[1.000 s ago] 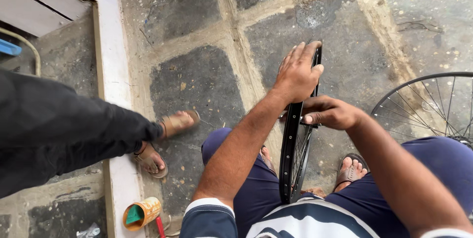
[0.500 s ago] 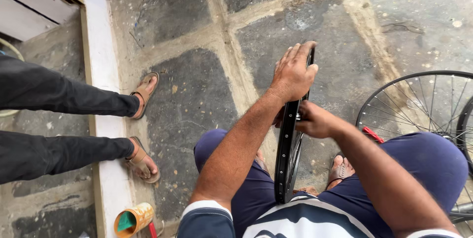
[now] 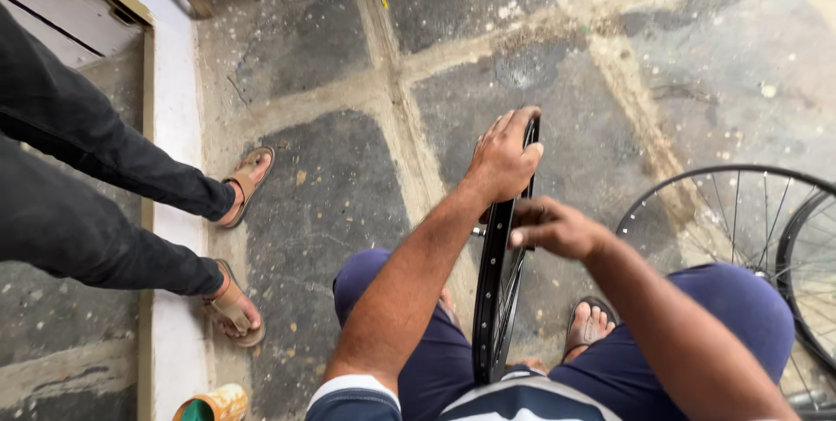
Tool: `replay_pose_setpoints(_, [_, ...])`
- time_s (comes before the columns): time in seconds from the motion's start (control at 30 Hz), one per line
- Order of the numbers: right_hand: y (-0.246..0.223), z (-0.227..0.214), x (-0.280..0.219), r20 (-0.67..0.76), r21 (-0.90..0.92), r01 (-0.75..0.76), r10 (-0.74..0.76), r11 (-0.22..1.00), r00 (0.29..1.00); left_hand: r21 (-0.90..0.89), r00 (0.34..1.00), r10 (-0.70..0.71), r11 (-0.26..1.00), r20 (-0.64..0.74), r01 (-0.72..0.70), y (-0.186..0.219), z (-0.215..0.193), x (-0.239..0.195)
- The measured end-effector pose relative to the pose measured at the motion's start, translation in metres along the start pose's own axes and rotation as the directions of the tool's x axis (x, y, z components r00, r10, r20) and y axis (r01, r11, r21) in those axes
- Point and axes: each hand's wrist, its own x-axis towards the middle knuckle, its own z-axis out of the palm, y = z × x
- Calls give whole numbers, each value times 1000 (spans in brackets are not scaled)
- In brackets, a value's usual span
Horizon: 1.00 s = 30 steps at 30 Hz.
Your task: The person sits on the ground and works on a bicycle wheel, using a small tool to tighten or adjust the spokes and nipples. They rotate the wheel frequently to access different sections and inspect the alignment.
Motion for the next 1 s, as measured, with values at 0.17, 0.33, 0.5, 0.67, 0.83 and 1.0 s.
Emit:
replay_pose_setpoints(0.17, [33, 63, 6, -394, -789, 279, -800, 547, 452, -87, 994, 70, 993, -83, -78, -8, 3, -4])
replay_pose_setpoints(0.33, [31, 62, 5, -296, -882, 223, -856, 415, 424, -75, 999, 28, 997, -36, -31, 0, 6, -1])
replay_pose_setpoints(0.5, [47, 40, -17, -410, -284, 384, -473, 879, 780, -93, 993, -87, 991, 77, 94, 2, 9, 5])
replay_pose_setpoints(0.67, [19, 34, -21, -222, 212, 348, -302, 913, 927, -7, 991, -111, 994, 77, 112, 9, 12, 6])
replay_pose_setpoints(0.83, [-3, 45, -20, -239, -555, 400, -601, 729, 763, -19, 989, -135, 990, 67, 137, 8, 10, 8])
replay_pose_setpoints(1.0, [21, 71, 0, -324, -935, 49, -903, 351, 281, -14, 988, -135, 991, 79, 136, 15, 16, 9])
